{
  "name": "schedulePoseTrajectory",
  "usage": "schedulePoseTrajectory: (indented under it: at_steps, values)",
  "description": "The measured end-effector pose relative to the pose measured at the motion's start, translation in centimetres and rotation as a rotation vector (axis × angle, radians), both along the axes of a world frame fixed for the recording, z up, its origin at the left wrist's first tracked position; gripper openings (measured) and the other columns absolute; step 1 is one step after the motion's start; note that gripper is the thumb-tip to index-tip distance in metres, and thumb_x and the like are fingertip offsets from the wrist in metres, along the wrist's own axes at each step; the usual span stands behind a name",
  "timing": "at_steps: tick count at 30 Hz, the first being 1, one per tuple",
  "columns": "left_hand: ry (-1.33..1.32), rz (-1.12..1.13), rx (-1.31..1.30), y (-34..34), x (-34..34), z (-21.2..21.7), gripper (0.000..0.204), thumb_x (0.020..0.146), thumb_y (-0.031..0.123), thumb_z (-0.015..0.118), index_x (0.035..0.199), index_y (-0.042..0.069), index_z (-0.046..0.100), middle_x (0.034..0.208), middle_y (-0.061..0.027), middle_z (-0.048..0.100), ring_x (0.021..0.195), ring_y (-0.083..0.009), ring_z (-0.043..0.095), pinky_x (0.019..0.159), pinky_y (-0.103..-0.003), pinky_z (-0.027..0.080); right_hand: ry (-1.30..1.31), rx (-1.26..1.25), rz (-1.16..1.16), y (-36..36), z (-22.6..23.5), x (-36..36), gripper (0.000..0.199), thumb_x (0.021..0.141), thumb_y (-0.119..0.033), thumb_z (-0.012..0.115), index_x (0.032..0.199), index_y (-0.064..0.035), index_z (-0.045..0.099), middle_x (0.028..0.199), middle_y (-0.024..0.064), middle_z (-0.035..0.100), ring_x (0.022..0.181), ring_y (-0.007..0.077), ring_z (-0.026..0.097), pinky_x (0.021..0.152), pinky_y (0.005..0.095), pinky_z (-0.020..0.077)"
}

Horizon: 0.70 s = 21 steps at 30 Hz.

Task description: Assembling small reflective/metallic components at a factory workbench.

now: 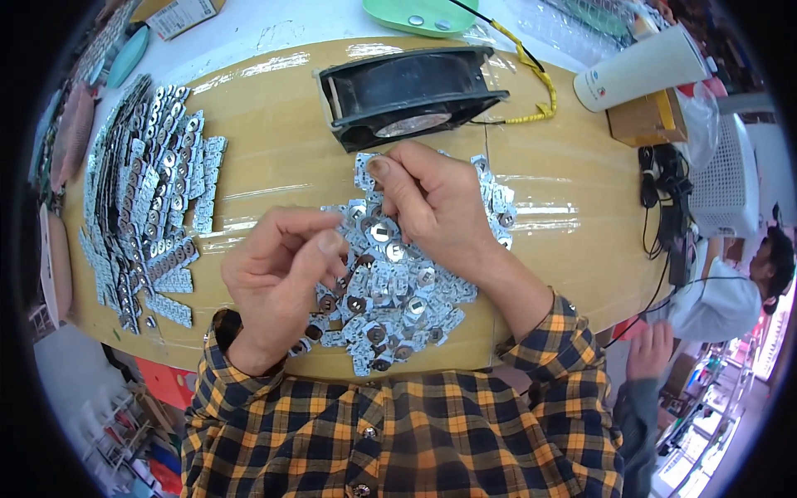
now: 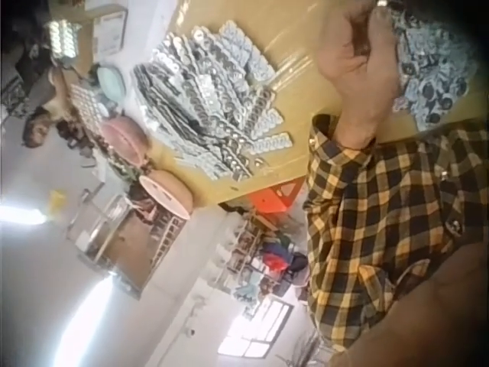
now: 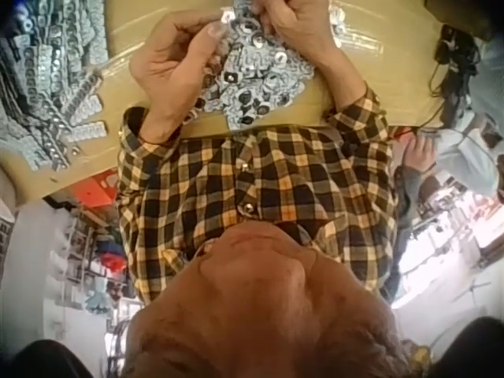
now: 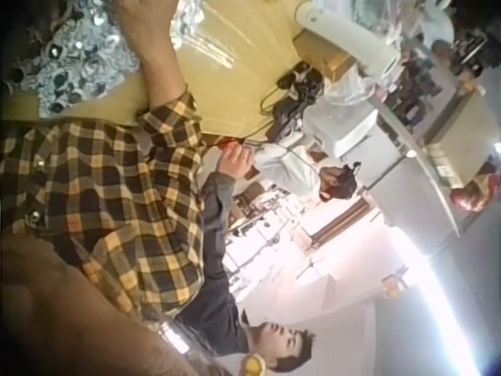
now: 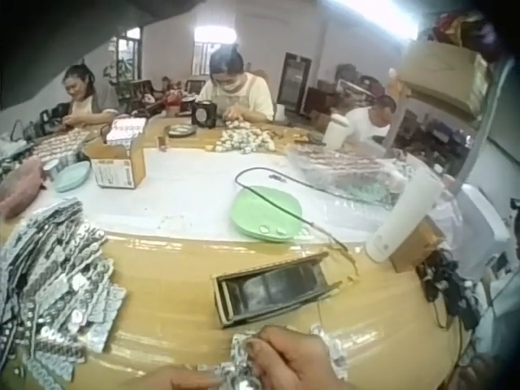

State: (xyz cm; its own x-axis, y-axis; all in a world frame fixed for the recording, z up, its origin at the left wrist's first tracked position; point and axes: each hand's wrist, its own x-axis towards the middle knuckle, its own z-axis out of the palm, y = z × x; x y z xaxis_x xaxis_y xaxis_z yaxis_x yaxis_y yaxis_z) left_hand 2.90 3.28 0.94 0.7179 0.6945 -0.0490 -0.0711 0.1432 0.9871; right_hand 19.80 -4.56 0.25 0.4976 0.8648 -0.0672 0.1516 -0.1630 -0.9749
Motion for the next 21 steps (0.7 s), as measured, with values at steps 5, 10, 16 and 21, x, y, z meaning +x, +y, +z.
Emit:
schedulePoseTrajectory:
  at_steps: [5, 10, 16, 21]
  values:
    - [0.017, 0.143, 0.448, 2.1, 0.5, -0.8, 0.011, 0.08, -0.003, 0.069, 0.09, -0.002, 0.065, 0.076, -0.0038, 0.061, 0.066, -0.0068, 0.059, 0.055, -0.02, 0.045, 0.061, 0.037, 0.016, 0.2, -0.2, -0.2, 0.025, 0.099, -0.019, 0.053, 0.082, -0.0008, 0.058, 0.061, 0.0007, 0.054, 0.043, 0.0042, 0.048, 0.039, 0.0193, 0.0361]
    - [-0.028, 0.083, 0.573, 2.5, 2.0, -1.9, 0.015, 0.077, -0.003, 0.071, 0.091, -0.001, 0.066, 0.078, -0.005, 0.061, 0.062, -0.008, 0.058, 0.053, -0.021, 0.045, 0.108, 0.037, -0.016, -0.3, 0.3, 0.1, 0.026, 0.099, -0.02, 0.054, 0.081, -0.0014, 0.059, 0.06, -0.0002, 0.053, 0.042, 0.0041, 0.047, 0.038, 0.0187, 0.0368]
    - [-0.064, 0.076, 0.558, 2.5, 3.2, -2.2, 0.017, 0.076, -0.004, 0.071, 0.092, -0.001, 0.066, 0.077, -0.0046, 0.061, 0.06, -0.0064, 0.057, 0.051, -0.02, 0.044, 0.099, 0.051, 0.053, -0.1, 0.2, 0.4, 0.028, 0.099, -0.021, 0.054, 0.079, -0.0017, 0.058, 0.059, -0.0006, 0.053, 0.041, 0.0042, 0.047, 0.038, 0.0186, 0.0366]
    - [-0.063, 0.047, 0.604, 2.9, 3.4, -2.6, 0.014, 0.075, -0.003, 0.071, 0.088, 0.001, 0.065, 0.075, -0.0035, 0.06, 0.059, -0.0068, 0.057, 0.051, -0.021, 0.045, 0.143, 0.036, 0.062, -0.1, -0.3, 0.8, 0.029, 0.099, -0.022, 0.054, 0.077, -0.0022, 0.057, 0.057, -0.0005, 0.052, 0.04, 0.0051, 0.047, 0.037, 0.0187, 0.0361]
